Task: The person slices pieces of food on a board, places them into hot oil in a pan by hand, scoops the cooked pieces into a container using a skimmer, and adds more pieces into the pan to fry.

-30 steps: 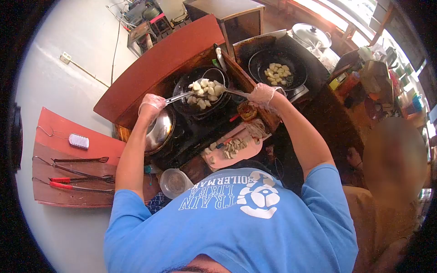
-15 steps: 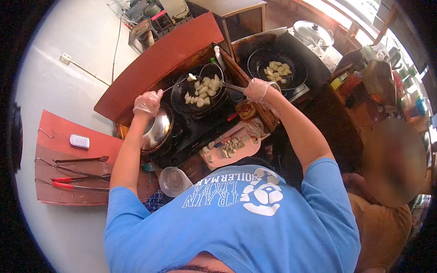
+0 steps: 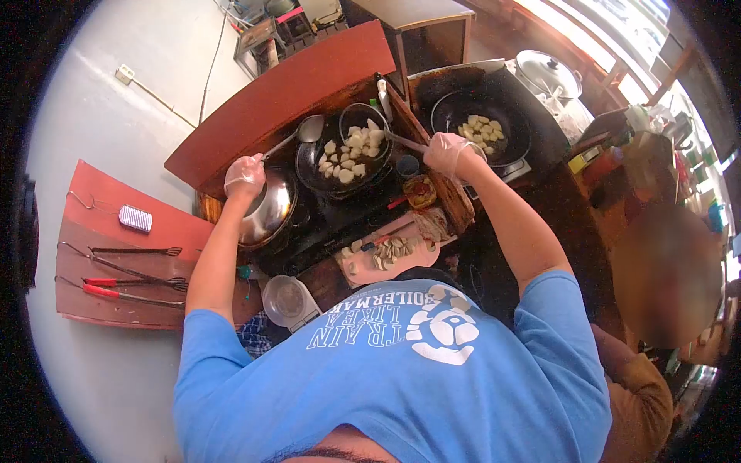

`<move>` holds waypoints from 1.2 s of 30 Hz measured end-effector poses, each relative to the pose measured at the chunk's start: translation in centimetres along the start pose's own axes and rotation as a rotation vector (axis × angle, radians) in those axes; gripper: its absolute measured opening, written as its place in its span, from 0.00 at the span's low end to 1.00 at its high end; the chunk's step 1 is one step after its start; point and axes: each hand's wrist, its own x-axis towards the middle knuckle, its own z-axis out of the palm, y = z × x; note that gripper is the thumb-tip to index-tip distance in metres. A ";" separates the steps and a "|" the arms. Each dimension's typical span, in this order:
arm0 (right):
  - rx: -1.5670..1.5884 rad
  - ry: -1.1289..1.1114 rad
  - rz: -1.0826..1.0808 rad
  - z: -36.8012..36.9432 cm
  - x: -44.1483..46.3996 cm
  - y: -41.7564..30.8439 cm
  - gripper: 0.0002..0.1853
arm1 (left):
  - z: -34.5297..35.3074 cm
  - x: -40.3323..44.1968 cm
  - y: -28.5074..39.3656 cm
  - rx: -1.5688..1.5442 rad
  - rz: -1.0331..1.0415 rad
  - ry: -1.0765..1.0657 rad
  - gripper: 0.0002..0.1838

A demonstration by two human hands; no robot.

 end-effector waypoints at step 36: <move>1.239 -0.165 0.430 4.4 -7.3 -4.6 0.14 | -3.1 -2.6 2.7 -0.006 0.414 -0.107 0.13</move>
